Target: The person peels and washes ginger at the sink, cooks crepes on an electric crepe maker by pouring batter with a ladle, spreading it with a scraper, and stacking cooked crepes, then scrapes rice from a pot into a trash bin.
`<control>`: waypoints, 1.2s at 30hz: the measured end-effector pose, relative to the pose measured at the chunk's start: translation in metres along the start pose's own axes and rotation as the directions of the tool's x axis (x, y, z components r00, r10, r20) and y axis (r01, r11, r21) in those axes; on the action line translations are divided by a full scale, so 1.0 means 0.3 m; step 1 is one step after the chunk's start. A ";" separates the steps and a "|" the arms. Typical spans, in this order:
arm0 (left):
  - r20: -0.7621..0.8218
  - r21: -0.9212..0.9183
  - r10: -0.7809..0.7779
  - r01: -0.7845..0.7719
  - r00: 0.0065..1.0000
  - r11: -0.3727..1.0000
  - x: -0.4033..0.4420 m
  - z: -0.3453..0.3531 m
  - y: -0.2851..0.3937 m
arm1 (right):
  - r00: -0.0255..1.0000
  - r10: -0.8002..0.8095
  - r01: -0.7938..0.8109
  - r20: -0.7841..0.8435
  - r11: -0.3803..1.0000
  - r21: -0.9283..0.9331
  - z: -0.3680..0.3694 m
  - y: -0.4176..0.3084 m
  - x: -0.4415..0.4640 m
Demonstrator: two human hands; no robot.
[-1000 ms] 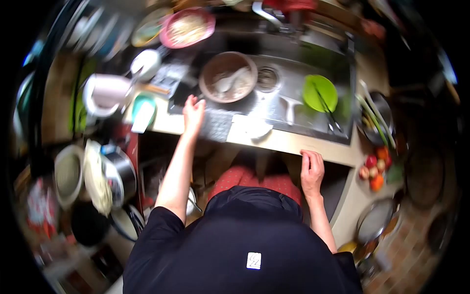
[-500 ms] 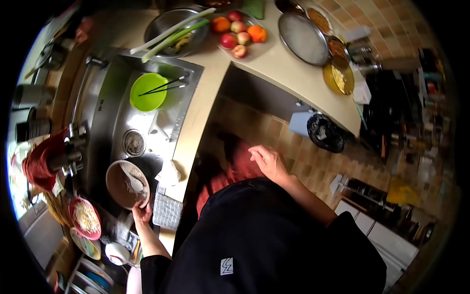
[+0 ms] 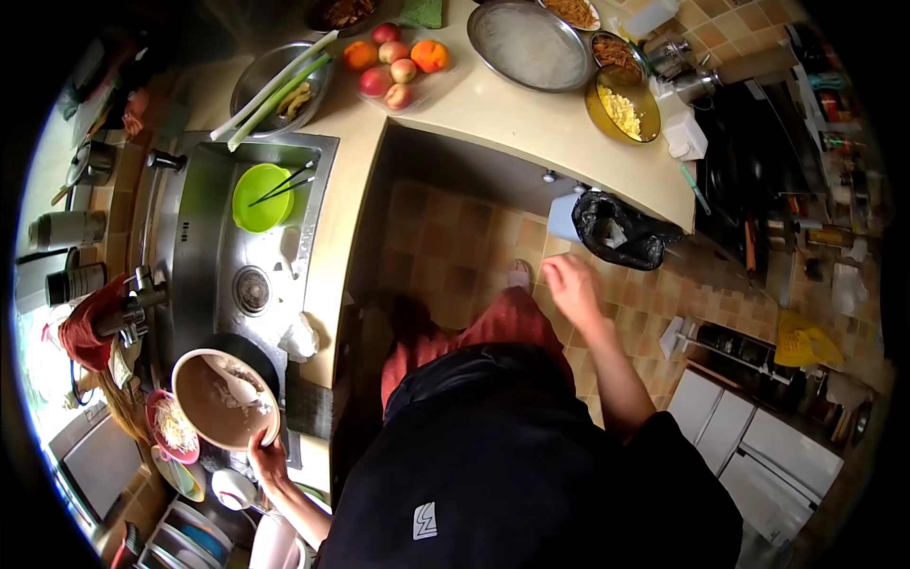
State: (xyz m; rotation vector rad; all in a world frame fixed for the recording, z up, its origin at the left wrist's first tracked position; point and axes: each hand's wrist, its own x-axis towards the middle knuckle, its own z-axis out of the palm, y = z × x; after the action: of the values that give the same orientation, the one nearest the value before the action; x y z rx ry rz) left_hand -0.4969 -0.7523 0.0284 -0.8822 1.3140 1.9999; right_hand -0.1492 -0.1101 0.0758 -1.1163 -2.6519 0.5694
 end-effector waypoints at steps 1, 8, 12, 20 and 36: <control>0.028 0.019 -0.011 0.011 1.000 1.000 -0.080 0.048 0.001 | 1.000 -0.003 0.004 0.003 0.997 -0.077 -0.032 0.102 0.007; -0.036 0.144 0.287 -0.280 0.957 0.949 -0.554 0.516 -0.252 | 0.923 0.190 -0.141 0.334 0.976 -0.166 -0.274 0.730 0.152; -0.023 0.180 0.298 -0.289 0.954 0.940 -0.749 0.809 -0.548 | 0.990 -0.141 0.142 0.004 0.989 -0.034 -0.383 0.896 0.314; 0.021 0.284 -0.046 0.038 0.999 0.958 -0.825 1.170 -1.209 | 0.997 -0.044 0.007 0.062 0.866 0.500 -0.386 1.239 0.463; 0.102 0.465 0.052 -0.094 0.993 0.880 -0.855 1.472 -1.848 | 0.943 -0.304 0.223 0.136 0.880 0.419 -0.440 0.857 -0.220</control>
State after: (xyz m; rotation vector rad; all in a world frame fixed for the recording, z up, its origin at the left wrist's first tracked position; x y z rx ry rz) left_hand -0.0094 -0.1781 0.0568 -0.5138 1.7019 1.6350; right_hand 0.1051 0.0422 0.0828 -0.5916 -2.6097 1.1504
